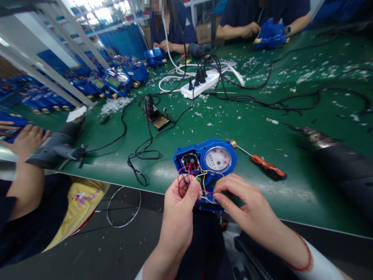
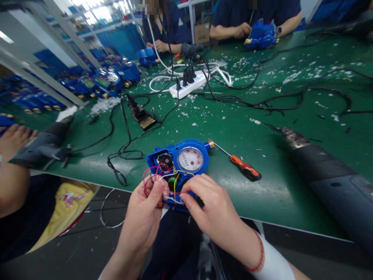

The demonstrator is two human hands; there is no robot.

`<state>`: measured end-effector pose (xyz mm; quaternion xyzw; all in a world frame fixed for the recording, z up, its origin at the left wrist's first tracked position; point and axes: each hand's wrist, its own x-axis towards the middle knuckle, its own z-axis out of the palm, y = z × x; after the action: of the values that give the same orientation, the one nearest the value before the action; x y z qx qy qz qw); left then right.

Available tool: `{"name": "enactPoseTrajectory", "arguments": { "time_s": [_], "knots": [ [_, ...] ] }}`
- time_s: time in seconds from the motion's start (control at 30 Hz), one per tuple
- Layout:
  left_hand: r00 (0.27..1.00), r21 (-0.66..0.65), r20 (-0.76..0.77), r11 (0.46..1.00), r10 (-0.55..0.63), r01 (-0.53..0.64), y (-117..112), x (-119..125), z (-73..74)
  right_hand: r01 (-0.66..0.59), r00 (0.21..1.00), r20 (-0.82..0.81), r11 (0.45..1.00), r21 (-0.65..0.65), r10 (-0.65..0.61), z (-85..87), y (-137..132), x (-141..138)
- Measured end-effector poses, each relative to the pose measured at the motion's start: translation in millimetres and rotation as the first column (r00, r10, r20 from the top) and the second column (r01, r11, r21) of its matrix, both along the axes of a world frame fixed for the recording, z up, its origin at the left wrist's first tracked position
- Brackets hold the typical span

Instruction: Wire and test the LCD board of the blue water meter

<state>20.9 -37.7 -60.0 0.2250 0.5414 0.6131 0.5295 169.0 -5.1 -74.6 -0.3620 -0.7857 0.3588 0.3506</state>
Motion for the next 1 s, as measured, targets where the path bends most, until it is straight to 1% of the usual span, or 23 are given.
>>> {"name": "enactPoseTrajectory", "arguments": {
  "time_s": [0.1, 0.17, 0.2, 0.27, 0.33, 0.37, 0.47, 0.57, 0.6, 0.63, 0.67, 0.7, 0.73, 0.77, 0.8, 0.83, 0.87, 0.9, 0.93, 1.0],
  "knots": [
    [0.995, 0.004, -0.044, 0.996, -0.088, 0.088, -1, -1, -1.8, 0.003, 1.0, -0.014, 0.989, 0.146, -0.001, 2.6, 2, -6],
    [0.993, 0.023, -0.05, 0.994, -0.11, 0.111, -1, -3, -2.2, 0.044, 0.998, -0.062, 0.981, 0.191, -0.032, 4.8, 3, -9],
    [0.989, 0.036, -0.055, 0.99, -0.134, 0.136, -1, -4, -2.0, 0.076, 0.994, -0.092, 0.98, 0.183, -0.06, 6.0, 3, -10],
    [0.97, 0.046, -0.086, 0.971, -0.228, 0.233, -2, -5, -0.9, 0.13, 0.983, -0.144, 0.983, 0.13, -0.111, 8.4, 3, -9],
    [0.939, 0.022, -0.146, 0.948, -0.312, 0.319, -2, -2, 0.7, 0.145, 0.974, -0.188, 0.985, 0.096, -0.126, 10.8, 3, -7],
    [0.928, -0.001, -0.176, 0.943, -0.329, 0.334, -2, 0, 1.6, 0.151, 0.971, -0.203, 0.984, 0.091, -0.131, 12.1, 2, -6],
    [0.913, -0.066, -0.259, 0.949, -0.315, 0.309, -1, 8, 4.0, 0.153, 0.968, -0.213, 0.986, 0.066, -0.135, 16.7, 2, -4],
    [0.889, -0.089, -0.31, 0.942, -0.336, 0.325, 0, 14, 6.4, 0.117, 0.975, -0.191, 0.993, -0.008, -0.117, 21.7, 4, -3],
    [0.883, -0.096, -0.319, 0.938, -0.345, 0.332, 0, 14, 7.5, 0.144, 0.971, -0.189, 0.989, -0.028, -0.146, 23.3, 5, -2],
    [0.877, -0.106, -0.327, 0.936, -0.351, 0.335, 0, 14, 8.6, 0.208, 0.957, -0.198, 0.977, -0.045, -0.213, 24.6, 7, 0],
    [0.872, -0.119, -0.337, 0.934, -0.356, 0.336, 0, 14, 9.9, 0.3, 0.926, -0.219, 0.952, -0.066, -0.307, 25.7, 9, 3],
    [0.866, -0.135, -0.348, 0.933, -0.361, 0.334, 0, 13, 11.1, 0.406, 0.874, -0.251, 0.909, -0.092, -0.416, 26.5, 12, 7],
    [0.861, -0.148, -0.356, 0.932, -0.363, 0.331, 0, 12, 12.3, 0.51, 0.811, -0.27, 0.853, -0.109, -0.519, 27.0, 15, 12],
    [0.859, -0.157, -0.36, 0.931, -0.365, 0.33, 0, 11, 13.2, 0.595, 0.756, -0.268, 0.797, -0.101, -0.598, 27.2, 17, 18],
    [0.857, -0.164, -0.359, 0.929, -0.37, 0.333, -1, 10, 13.9, 0.653, 0.722, -0.246, 0.754, -0.063, -0.646, 27.2, 19, 23],
    [0.855, -0.171, -0.352, 0.924, -0.381, 0.341, -1, 9, 14.2, 0.678, 0.72, -0.206, 0.735, 0.005, -0.663, 27.1, 21, 27],
    [0.853, -0.179, -0.344, 0.919, -0.393, 0.351, -1, 8, 14.1, 0.667, 0.743, -0.157, 0.741, 0.083, -0.651, 26.9, 21, 30],
    [0.85, -0.184, -0.337, 0.914, -0.404, 0.361, -1, 8, 13.8, 0.619, 0.785, -0.109, 0.773, 0.14, -0.61, 26.7, 19, 31],
    [0.847, -0.186, -0.334, 0.91, -0.413, 0.37, -2, 7, 13.2, 0.542, 0.84, -0.074, 0.826, 0.156, -0.537, 26.5, 17, 29],
    [0.843, -0.186, -0.34, 0.908, -0.417, 0.375, -3, 7, 11.9, 0.353, 0.935, -0.066, 0.932, 0.084, -0.348, 26.0, 9, 21]
  ]
}}
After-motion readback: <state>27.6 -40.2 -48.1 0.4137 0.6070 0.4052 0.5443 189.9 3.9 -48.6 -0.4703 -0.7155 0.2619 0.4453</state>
